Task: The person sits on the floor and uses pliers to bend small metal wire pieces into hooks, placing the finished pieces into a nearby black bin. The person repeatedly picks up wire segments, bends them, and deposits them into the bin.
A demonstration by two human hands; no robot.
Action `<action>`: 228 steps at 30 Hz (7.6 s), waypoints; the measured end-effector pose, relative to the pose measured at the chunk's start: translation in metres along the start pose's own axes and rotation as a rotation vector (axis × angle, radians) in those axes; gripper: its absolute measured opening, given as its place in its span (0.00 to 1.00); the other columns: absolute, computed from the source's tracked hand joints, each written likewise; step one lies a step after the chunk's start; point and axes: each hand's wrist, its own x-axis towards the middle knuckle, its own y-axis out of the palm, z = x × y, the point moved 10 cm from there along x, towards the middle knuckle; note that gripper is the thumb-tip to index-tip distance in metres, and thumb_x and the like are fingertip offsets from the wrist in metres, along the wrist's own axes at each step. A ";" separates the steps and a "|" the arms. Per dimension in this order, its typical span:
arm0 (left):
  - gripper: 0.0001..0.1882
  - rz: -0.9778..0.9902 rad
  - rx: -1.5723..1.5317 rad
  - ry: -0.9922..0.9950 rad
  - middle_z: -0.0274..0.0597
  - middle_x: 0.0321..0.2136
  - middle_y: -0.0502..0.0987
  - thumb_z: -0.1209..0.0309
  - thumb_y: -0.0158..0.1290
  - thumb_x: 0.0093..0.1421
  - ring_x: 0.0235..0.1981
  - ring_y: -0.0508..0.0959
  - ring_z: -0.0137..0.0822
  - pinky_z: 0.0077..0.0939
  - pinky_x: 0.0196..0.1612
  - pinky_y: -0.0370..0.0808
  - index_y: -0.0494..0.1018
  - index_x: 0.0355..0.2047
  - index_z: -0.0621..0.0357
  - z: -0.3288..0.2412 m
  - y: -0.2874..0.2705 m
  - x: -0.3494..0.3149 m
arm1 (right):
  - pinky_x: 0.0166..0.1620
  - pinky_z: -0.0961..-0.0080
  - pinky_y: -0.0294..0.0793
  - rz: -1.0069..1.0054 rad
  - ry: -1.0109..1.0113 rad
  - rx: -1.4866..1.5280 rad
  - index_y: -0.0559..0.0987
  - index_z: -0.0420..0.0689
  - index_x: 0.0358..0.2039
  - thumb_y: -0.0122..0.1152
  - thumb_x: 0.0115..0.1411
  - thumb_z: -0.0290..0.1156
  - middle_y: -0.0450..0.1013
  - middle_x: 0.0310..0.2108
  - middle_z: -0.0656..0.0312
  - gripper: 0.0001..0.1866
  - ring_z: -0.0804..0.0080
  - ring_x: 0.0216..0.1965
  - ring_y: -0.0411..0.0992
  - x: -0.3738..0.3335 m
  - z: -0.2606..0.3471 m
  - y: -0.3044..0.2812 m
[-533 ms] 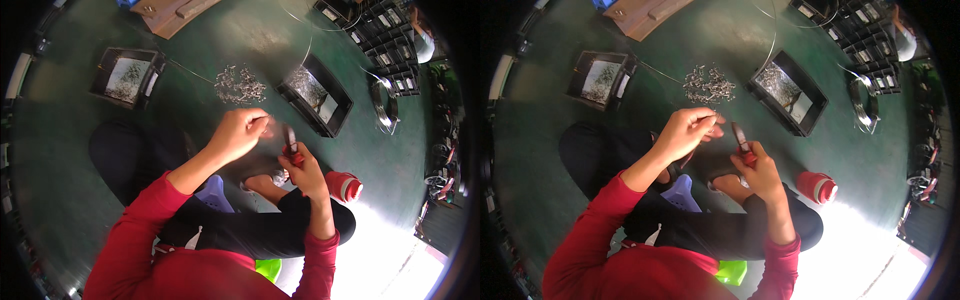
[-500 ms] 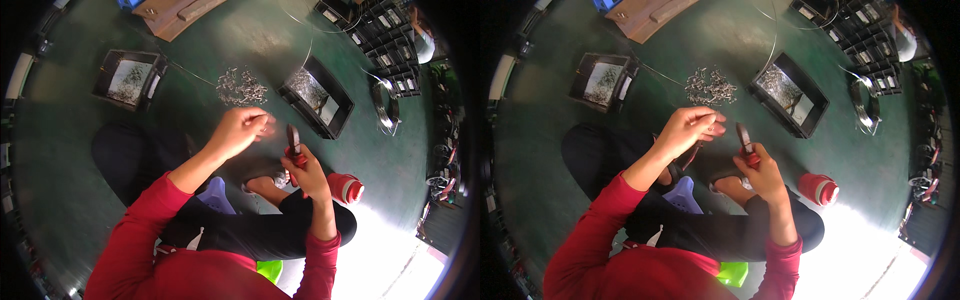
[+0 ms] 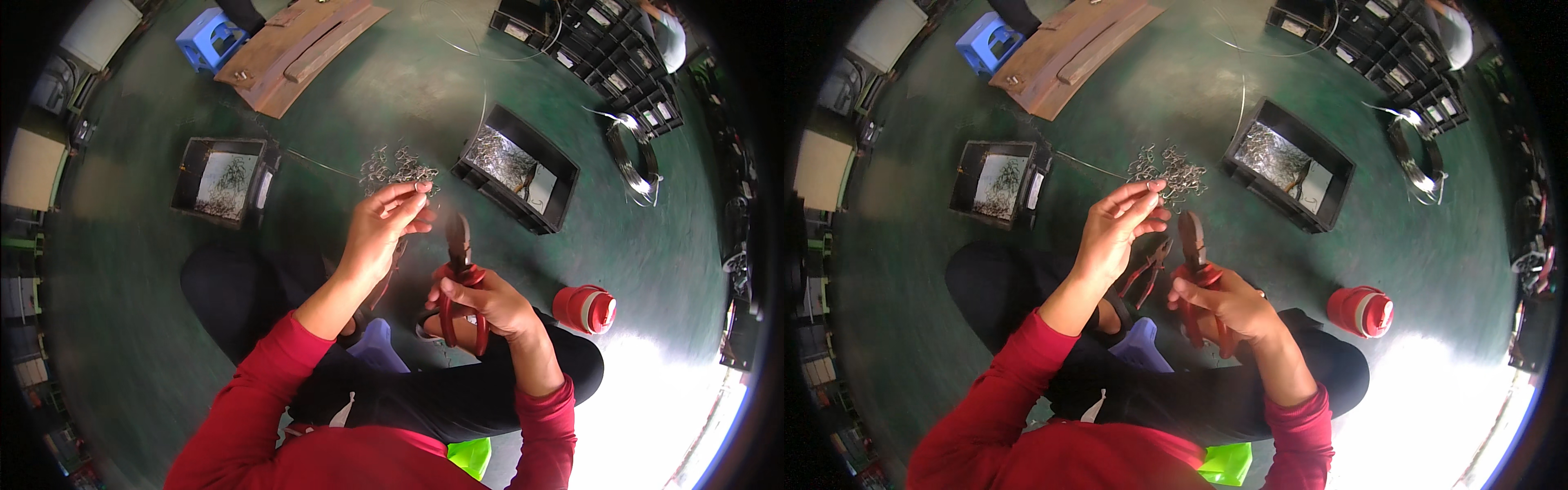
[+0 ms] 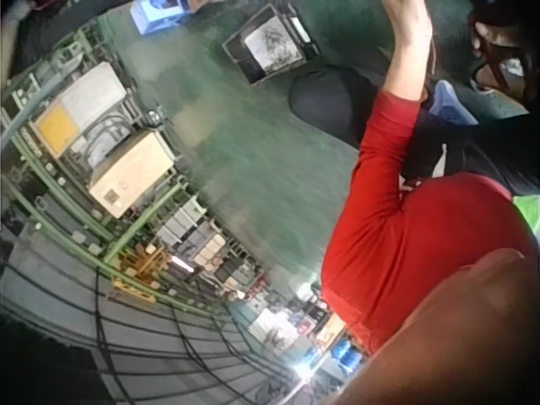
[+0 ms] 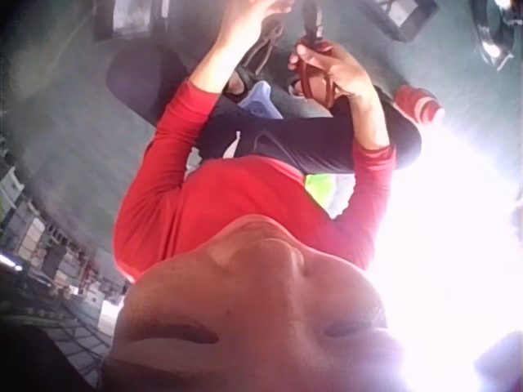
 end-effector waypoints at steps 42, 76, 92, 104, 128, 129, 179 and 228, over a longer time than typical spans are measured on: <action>0.16 0.130 0.923 0.575 0.35 0.20 0.72 0.83 0.53 0.58 0.18 0.68 0.19 0.15 0.24 0.71 0.75 0.47 0.64 -0.040 0.034 -0.037 | 0.22 0.78 0.60 -0.418 0.010 -0.618 0.73 0.40 0.42 0.62 0.61 0.37 0.68 0.21 0.64 0.16 0.79 0.19 0.64 -0.013 0.008 -0.036; 0.16 0.119 0.386 -0.207 0.34 0.17 0.72 0.71 0.42 0.70 0.13 0.68 0.20 0.15 0.17 0.65 0.73 0.52 0.64 0.018 0.022 -0.035 | 0.43 0.57 0.68 -0.943 -0.318 -1.407 0.70 0.44 0.40 0.61 0.45 0.19 0.71 0.37 0.57 0.20 0.53 0.42 0.70 -0.033 0.046 -0.035; 0.12 0.216 0.343 -0.229 0.39 0.26 0.78 0.68 0.43 0.71 0.19 0.74 0.23 0.15 0.24 0.70 0.70 0.47 0.62 0.036 0.020 -0.017 | 0.36 0.79 0.70 -0.687 -0.074 -0.638 0.72 0.41 0.47 0.64 0.60 0.32 0.74 0.33 0.61 0.17 0.79 0.33 0.70 -0.044 0.036 -0.069; 0.22 0.056 1.007 0.376 0.61 0.37 0.79 0.64 0.53 0.62 0.38 0.81 0.53 0.38 0.40 0.77 0.70 0.50 0.67 0.094 0.115 0.153 | 0.36 0.80 0.67 -1.032 -0.272 -0.466 0.72 0.41 0.44 0.64 0.59 0.27 0.71 0.28 0.66 0.13 0.80 0.29 0.65 -0.114 0.072 -0.113; 0.06 0.036 1.243 0.529 0.39 0.33 0.78 0.73 0.59 0.55 0.37 0.76 0.44 0.36 0.43 0.73 0.77 0.35 0.55 0.203 -0.121 0.280 | 0.42 0.69 0.72 -1.045 0.110 -0.601 0.71 0.41 0.48 0.63 0.54 0.23 0.74 0.36 0.52 0.20 0.57 0.36 0.74 -0.056 0.045 -0.148; 0.08 0.085 1.205 0.529 0.38 0.32 0.78 0.72 0.60 0.55 0.38 0.76 0.43 0.36 0.44 0.73 0.76 0.36 0.55 0.206 -0.110 0.277 | 0.42 0.68 0.72 -1.057 0.106 -0.608 0.71 0.41 0.48 0.63 0.53 0.23 0.74 0.36 0.51 0.20 0.55 0.36 0.74 -0.056 0.044 -0.149; 0.07 0.381 1.554 0.486 0.31 0.34 0.71 0.66 0.62 0.52 0.41 0.71 0.38 0.39 0.43 0.66 0.75 0.30 0.47 0.296 -0.007 0.108 | 0.39 0.64 0.73 -1.014 -0.020 -0.767 0.72 0.40 0.44 0.65 0.53 0.25 0.75 0.36 0.51 0.17 0.50 0.36 0.74 -0.094 0.045 -0.121; 0.30 0.592 0.037 0.261 0.37 0.37 0.70 0.83 0.55 0.55 0.42 0.71 0.28 0.28 0.50 0.68 0.62 0.58 0.58 -0.024 0.097 -0.027 | 0.36 0.81 0.71 -0.780 -0.581 -0.280 0.73 0.39 0.38 0.65 0.54 0.20 0.73 0.32 0.65 0.13 0.81 0.32 0.71 -0.101 0.096 -0.091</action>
